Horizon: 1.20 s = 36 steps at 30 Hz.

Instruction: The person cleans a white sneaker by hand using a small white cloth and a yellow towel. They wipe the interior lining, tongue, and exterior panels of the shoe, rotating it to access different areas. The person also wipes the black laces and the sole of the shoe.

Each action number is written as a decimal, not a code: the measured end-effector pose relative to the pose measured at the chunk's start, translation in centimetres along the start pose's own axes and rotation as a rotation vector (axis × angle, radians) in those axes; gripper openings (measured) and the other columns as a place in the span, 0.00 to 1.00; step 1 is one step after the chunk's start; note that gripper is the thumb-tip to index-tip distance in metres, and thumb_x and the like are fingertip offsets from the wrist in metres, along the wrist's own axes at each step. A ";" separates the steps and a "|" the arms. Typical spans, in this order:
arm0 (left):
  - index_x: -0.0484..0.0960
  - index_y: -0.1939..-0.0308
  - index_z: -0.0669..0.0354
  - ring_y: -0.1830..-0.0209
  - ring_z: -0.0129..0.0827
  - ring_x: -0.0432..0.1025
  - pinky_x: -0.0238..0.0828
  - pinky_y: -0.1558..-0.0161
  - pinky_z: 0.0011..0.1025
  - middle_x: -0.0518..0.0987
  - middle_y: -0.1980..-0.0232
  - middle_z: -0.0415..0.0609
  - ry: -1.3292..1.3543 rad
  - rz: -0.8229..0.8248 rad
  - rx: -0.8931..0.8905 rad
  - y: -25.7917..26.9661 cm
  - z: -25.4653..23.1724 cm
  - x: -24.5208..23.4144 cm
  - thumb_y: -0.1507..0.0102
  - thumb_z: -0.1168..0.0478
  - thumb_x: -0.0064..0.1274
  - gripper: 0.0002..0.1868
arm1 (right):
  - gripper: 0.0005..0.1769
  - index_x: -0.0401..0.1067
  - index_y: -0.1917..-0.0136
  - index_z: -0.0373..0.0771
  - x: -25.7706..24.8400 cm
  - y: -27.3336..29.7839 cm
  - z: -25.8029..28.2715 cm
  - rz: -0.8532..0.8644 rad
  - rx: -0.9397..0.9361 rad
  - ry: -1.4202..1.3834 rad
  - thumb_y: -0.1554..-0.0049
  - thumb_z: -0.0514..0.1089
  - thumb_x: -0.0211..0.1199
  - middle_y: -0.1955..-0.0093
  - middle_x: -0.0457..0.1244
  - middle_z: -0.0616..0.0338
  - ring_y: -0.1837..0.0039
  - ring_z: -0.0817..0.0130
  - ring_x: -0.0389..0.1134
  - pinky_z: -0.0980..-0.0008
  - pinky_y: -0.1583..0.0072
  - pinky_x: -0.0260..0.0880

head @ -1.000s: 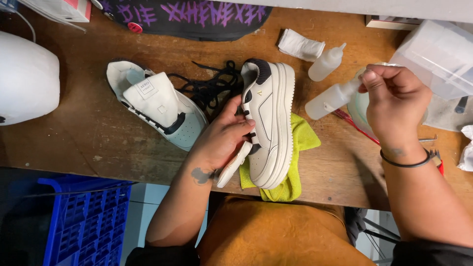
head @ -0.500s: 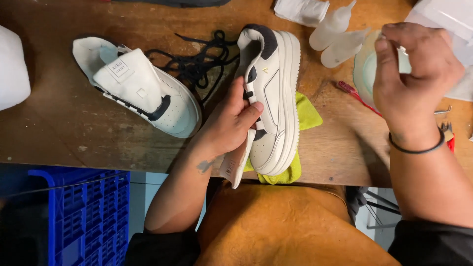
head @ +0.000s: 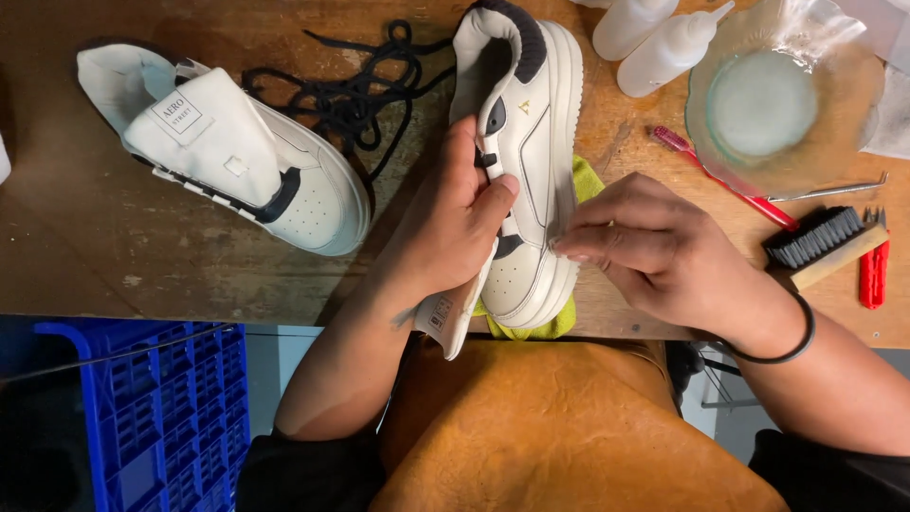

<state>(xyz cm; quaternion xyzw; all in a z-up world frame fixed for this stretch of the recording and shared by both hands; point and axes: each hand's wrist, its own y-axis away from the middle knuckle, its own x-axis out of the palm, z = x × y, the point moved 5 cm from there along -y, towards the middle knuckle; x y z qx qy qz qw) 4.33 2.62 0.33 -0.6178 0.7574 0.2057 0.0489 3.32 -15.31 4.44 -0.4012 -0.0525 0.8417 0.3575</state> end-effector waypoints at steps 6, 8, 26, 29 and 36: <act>0.57 0.38 0.57 0.80 0.28 0.63 0.64 0.72 0.31 0.69 0.80 0.41 0.143 0.016 0.003 -0.1 -0.5 0.2 0.36 0.60 0.39 0.23 | 0.10 0.72 0.48 0.34 1.6 1.1 0.9 0.059 -0.191 0.080 0.42 0.32 0.54 0.51 0.64 0.53 0.53 0.55 0.64 0.58 0.51 0.68; 0.57 0.37 0.56 0.82 0.26 0.62 0.62 0.75 0.31 0.68 0.81 0.41 0.183 0.013 -0.048 -0.2 -0.1 0.3 0.37 0.60 0.40 0.25 | 0.10 0.74 0.46 0.39 1.3 1.4 0.4 -0.050 -0.244 0.221 0.41 0.32 0.58 0.51 0.67 0.60 0.50 0.61 0.62 0.64 0.50 0.65; 0.59 0.38 0.59 0.70 0.37 0.73 0.71 0.71 0.34 0.77 0.70 0.51 0.182 -0.042 -0.091 -0.7 1.2 1.1 0.40 0.58 0.43 0.26 | 0.08 0.77 0.58 0.40 0.7 0.0 0.0 -0.206 -0.302 0.449 0.40 0.41 0.59 0.59 0.66 0.60 0.58 0.63 0.62 0.64 0.55 0.63; 0.62 0.38 0.59 0.71 0.38 0.74 0.70 0.73 0.35 0.78 0.71 0.50 0.142 -0.047 -0.090 -0.9 1.8 1.3 0.40 0.58 0.44 0.26 | 0.10 0.76 0.61 0.42 1.5 -0.2 2.5 -0.165 -0.310 0.294 0.40 0.42 0.56 0.60 0.65 0.62 0.60 0.64 0.63 0.66 0.57 0.64; 0.61 0.38 0.57 0.71 0.38 0.74 0.69 0.73 0.35 0.78 0.71 0.50 0.123 -0.086 -0.091 -0.8 1.5 1.7 0.39 0.57 0.43 0.25 | 0.07 0.76 0.56 0.41 1.0 -0.7 2.6 -0.167 -0.303 0.350 0.43 0.36 0.57 0.61 0.66 0.59 0.59 0.63 0.64 0.65 0.55 0.64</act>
